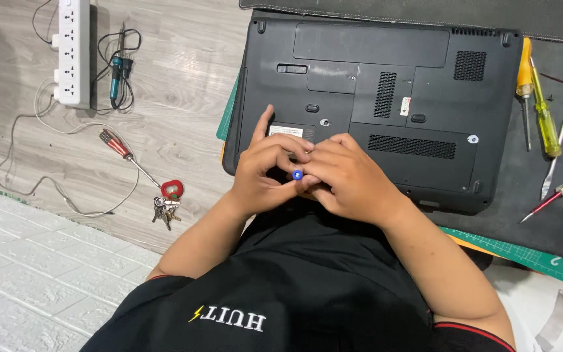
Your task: Securing screws and adjusting components on the underside of a laptop during a repair.
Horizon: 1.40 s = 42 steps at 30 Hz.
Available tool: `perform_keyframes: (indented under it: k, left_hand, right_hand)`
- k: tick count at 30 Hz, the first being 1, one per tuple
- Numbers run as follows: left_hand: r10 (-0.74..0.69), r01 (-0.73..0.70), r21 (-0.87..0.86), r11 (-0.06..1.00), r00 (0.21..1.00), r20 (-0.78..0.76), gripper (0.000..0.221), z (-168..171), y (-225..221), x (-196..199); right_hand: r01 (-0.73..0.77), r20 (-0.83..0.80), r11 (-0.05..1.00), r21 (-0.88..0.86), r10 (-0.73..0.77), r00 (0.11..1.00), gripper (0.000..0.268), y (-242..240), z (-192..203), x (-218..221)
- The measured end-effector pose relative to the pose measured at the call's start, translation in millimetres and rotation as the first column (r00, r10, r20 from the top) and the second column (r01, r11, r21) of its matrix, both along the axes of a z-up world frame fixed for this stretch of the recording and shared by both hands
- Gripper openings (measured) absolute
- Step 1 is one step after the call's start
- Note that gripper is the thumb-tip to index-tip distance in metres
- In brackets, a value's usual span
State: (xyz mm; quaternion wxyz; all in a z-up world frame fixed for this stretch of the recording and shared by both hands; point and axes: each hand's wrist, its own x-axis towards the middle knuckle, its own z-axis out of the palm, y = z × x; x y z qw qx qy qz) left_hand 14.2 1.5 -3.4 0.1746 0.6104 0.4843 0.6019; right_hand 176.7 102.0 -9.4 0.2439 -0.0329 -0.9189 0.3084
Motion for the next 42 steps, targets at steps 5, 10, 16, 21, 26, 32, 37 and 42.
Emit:
perform_keyframes:
  k: [5, 10, 16, 21, 26, 32, 37, 42]
  left_hand:
    - [-0.119, 0.117, -0.093, 0.989, 0.993, -0.019, 0.035, -2, 2, -9]
    - [-0.279, 0.273, -0.087, 0.958, 0.958, -0.064, 0.024, 8, 0, -19]
    - [-0.141, 0.141, -0.033, 0.989, 0.99, -0.003, 0.02, 0, 1, -13]
    - [-0.052, 0.053, -0.023, 0.998, 0.998, 0.039, 0.037, -3, 2, -6]
    - [-0.101, 0.101, -0.019, 0.995, 0.994, -0.049, 0.041, -6, 4, -11]
    - [-0.281, 0.271, -0.09, 0.958, 0.95, -0.134, 0.027, 9, 0, -22]
    - [-0.318, 0.315, -0.068, 0.947, 0.947, -0.045, 0.016, 3, 0, -29]
    - [-0.155, 0.156, 0.013, 0.988, 0.988, -0.011, 0.034, -2, 0, -22]
  right_hand:
    - [0.022, -0.024, 0.997, 0.076, -0.02, 1.0, 0.008, -2, -8, 0]
    - [0.027, 0.014, 0.993, 0.115, -0.029, 0.999, 0.005, -4, 4, 0]
    - [0.018, 0.024, 0.991, 0.134, -0.021, 0.999, 0.009, -4, 8, -3]
    - [0.009, 0.053, 0.993, 0.118, -0.016, 0.998, 0.008, -3, 3, -2]
    - [0.03, 0.026, 0.992, 0.124, -0.033, 0.999, 0.009, -4, -8, -2]
    - [0.04, 0.081, 0.981, 0.192, -0.057, 0.995, 0.007, -5, -5, -2]
    - [0.036, 0.059, 0.985, 0.17, -0.047, 0.997, 0.007, -7, 3, -4]
    - [0.034, 0.018, 0.981, 0.191, -0.038, 0.999, 0.019, -8, -5, -6]
